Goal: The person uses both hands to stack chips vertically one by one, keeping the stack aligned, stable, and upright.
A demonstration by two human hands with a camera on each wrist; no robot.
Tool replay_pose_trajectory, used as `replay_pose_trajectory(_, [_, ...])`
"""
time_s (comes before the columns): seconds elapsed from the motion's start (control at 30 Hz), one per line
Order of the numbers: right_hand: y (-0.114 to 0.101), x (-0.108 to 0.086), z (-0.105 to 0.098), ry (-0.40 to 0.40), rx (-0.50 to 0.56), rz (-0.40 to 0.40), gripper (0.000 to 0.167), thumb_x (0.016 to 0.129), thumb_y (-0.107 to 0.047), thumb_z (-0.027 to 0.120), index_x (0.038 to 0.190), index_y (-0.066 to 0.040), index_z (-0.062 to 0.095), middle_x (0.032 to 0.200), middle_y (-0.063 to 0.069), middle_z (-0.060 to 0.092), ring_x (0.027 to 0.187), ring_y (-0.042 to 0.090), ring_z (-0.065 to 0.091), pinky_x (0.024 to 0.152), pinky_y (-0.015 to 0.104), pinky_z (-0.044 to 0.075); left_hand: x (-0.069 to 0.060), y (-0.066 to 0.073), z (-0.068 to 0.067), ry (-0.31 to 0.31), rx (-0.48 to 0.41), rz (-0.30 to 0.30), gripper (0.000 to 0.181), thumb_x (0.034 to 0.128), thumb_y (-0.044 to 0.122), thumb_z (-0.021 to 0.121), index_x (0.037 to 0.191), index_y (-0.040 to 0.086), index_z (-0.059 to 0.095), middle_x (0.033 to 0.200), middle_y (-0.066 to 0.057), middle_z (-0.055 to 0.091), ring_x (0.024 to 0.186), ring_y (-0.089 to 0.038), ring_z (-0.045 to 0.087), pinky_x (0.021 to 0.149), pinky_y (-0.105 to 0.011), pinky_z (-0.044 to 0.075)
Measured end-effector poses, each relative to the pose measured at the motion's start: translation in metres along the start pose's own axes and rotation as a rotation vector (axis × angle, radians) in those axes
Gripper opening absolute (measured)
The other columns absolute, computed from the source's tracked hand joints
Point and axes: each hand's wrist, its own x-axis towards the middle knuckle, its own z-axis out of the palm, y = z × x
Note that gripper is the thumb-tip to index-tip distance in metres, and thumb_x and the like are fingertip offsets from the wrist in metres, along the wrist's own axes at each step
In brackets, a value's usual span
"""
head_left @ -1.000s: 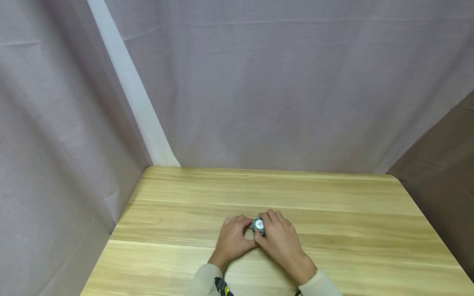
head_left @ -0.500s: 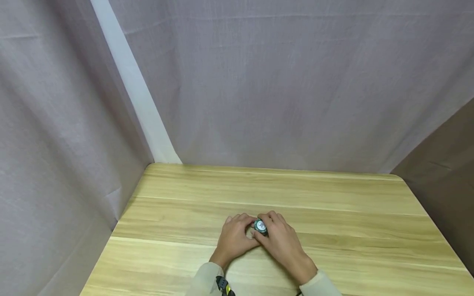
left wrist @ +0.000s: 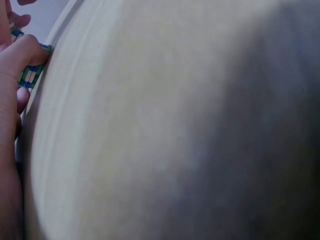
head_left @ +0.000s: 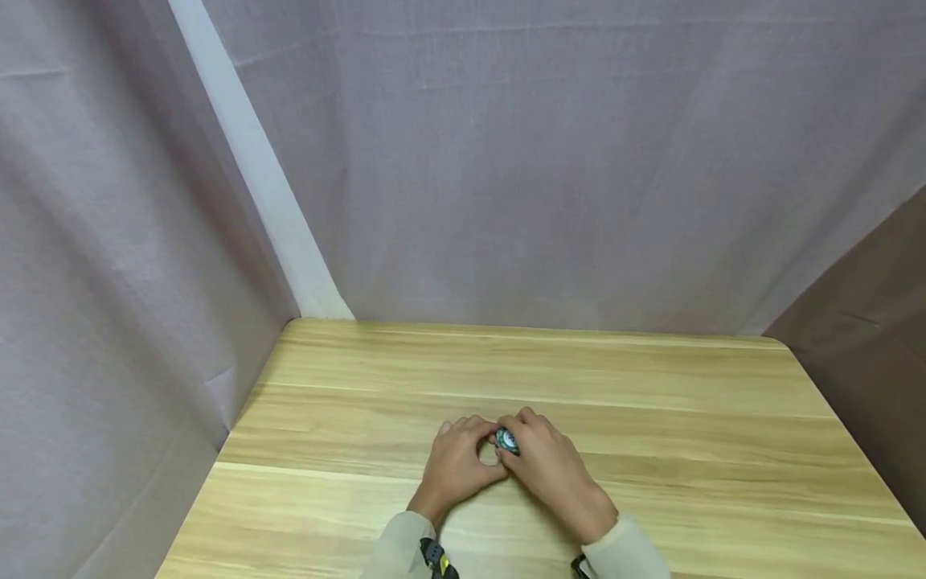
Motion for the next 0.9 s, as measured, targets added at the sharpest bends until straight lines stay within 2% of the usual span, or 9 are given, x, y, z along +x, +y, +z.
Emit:
replay_pose_trajectory(0.13, [-0.007, 0.002, -0.004, -0.049, -0.008, -0.008, 0.027, 0.089, -0.012, 0.084, 0.115, -0.009, 0.076, 0.097, 0.002, 0.062, 0.085, 0.016, 0.061, 0.074, 0.040, 0.058, -0.002, 0.000, -0.001, -0.006, 0.004, -0.004, 0.047, 0.0782, 0.050, 0.084, 0.117, 0.025, 0.076, 0.108, 0.018, 0.070, 0.100, -0.004, 0.062, 0.083, -0.024, 0.038])
replay_pose_trajectory(0.3, [-0.019, 0.007, -0.010, -0.103, -0.049, -0.023, 0.023, 0.088, -0.006, 0.083, 0.110, -0.006, 0.077, 0.093, 0.007, 0.064, 0.076, 0.022, 0.065, 0.069, 0.043, 0.059, -0.003, -0.001, -0.005, 0.002, -0.009, 0.000, 0.046, 0.0783, 0.050, 0.084, 0.116, 0.024, 0.077, 0.106, 0.017, 0.071, 0.098, -0.005, 0.062, 0.082, -0.025, 0.038])
replay_pose_trajectory(0.5, [-0.034, 0.018, -0.017, -0.145, -0.091, -0.030, 0.009, 0.087, 0.002, 0.077, 0.089, -0.006, 0.076, 0.078, 0.005, 0.064, 0.068, 0.018, 0.058, 0.061, 0.041, 0.055, -0.004, -0.004, -0.006, 0.008, -0.037, -0.005, 0.037, 0.0769, 0.048, 0.086, 0.104, 0.026, 0.075, 0.098, 0.019, 0.066, 0.089, -0.002, 0.056, 0.079, -0.024, 0.035])
replay_pose_trajectory(0.63, [-0.038, 0.020, -0.016, -0.157, -0.102, -0.026, 0.018, 0.086, 0.007, 0.072, 0.079, -0.009, 0.069, 0.076, 0.006, 0.066, 0.066, 0.017, 0.057, 0.058, 0.040, 0.054, -0.006, -0.006, -0.006, 0.019, -0.037, 0.007, 0.034, 0.0763, 0.048, 0.087, 0.098, 0.026, 0.071, 0.095, 0.018, 0.066, 0.087, -0.003, 0.055, 0.078, -0.024, 0.035])
replay_pose_trajectory(0.73, [-0.040, 0.022, -0.015, -0.165, -0.083, -0.022, 0.021, 0.084, 0.009, 0.070, 0.077, -0.010, 0.066, 0.077, 0.007, 0.064, 0.067, 0.018, 0.057, 0.060, 0.041, 0.054, -0.007, -0.007, -0.008, 0.031, -0.032, 0.021, 0.033, 0.0756, 0.047, 0.086, 0.095, 0.026, 0.070, 0.093, 0.017, 0.065, 0.085, -0.003, 0.055, 0.077, -0.025, 0.035])
replay_pose_trajectory(0.9, [-0.045, 0.027, -0.015, -0.178, -0.051, -0.016, 0.021, 0.091, 0.004, 0.071, 0.075, -0.009, 0.066, 0.076, 0.005, 0.065, 0.067, 0.016, 0.054, 0.060, 0.040, 0.054, -0.009, -0.010, -0.012, 0.042, -0.029, 0.020, 0.031, 0.0750, 0.044, 0.086, 0.093, 0.026, 0.069, 0.091, 0.017, 0.064, 0.084, -0.004, 0.054, 0.077, -0.026, 0.035])
